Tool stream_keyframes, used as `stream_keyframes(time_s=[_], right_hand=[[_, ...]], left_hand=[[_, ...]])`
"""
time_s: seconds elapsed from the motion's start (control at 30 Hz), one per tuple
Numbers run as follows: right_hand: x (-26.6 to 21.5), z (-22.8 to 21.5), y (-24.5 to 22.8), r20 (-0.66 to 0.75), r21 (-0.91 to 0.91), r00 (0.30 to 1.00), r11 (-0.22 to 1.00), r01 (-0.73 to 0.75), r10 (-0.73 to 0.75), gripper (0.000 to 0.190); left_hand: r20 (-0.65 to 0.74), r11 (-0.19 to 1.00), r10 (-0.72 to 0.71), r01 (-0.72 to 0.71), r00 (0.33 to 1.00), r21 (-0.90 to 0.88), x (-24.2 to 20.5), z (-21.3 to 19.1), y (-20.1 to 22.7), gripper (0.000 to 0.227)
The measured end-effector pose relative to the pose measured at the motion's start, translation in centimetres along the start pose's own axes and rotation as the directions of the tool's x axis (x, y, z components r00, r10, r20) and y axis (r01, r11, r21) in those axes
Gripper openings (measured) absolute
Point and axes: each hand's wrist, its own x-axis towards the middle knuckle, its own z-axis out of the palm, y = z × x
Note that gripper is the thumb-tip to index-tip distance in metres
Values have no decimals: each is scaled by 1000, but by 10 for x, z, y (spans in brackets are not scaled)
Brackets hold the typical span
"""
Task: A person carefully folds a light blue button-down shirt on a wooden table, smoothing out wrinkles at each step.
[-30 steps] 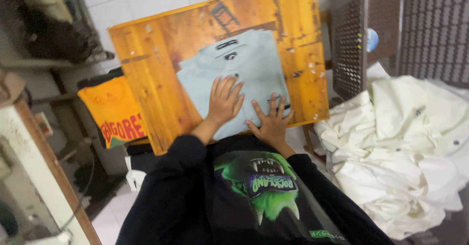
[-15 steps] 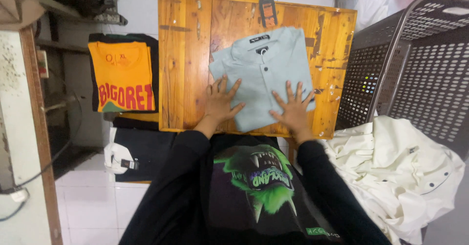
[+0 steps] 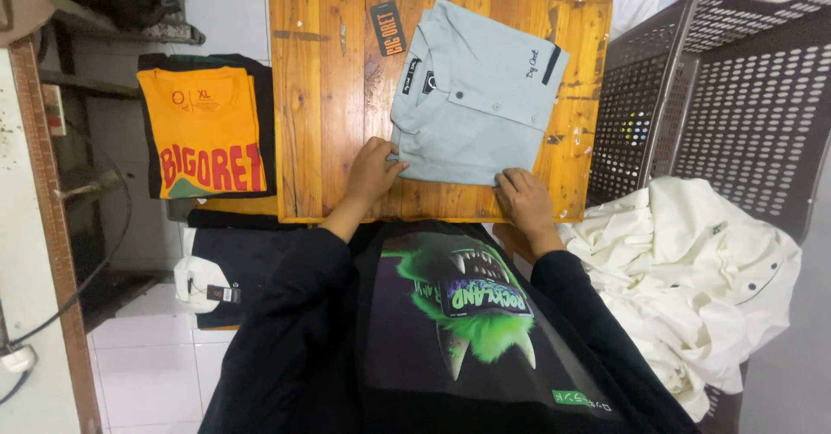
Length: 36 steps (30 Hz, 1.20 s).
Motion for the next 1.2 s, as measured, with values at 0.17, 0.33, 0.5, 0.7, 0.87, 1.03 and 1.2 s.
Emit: stream_keyframes(time_s=[0.17, 0.33, 0.5, 0.7, 0.87, 1.03, 1.2], right_hand=[[10, -9, -7, -16, -8, 999, 999, -49, 49, 36], [19, -34, -25, -33, -24, 990, 990, -139, 139, 37], [21, -25, -27, -137, -115, 976, 976, -186, 170, 21], [20, -20, -27, -141, -125, 972, 970, -207, 189, 16], [20, -24, -31, -79, -134, 966, 958, -255, 246, 18], [9, -8, -19, -74, -234, 981, 953, -191, 178, 2], [5, 0, -17, -79, -186, 993, 977, -106, 92, 5]], left_hand=[[54, 997, -36, 31, 998, 76, 14, 25, -21, 25], [-127, 928, 80, -121, 989, -353, 24, 22, -9, 11], [-162, 878, 72, -140, 984, -457, 32, 26, -16, 12], [206, 989, 141, -147, 968, 15, 16, -20, 36, 59], [-86, 868, 483, -464, 871, 178, 10, -19, 49, 47], [-101, 438, 878, -701, 468, 563, 19, -17, 55, 9], [-85, 406, 861, -575, 502, 710, 33, 5, 6, 15]])
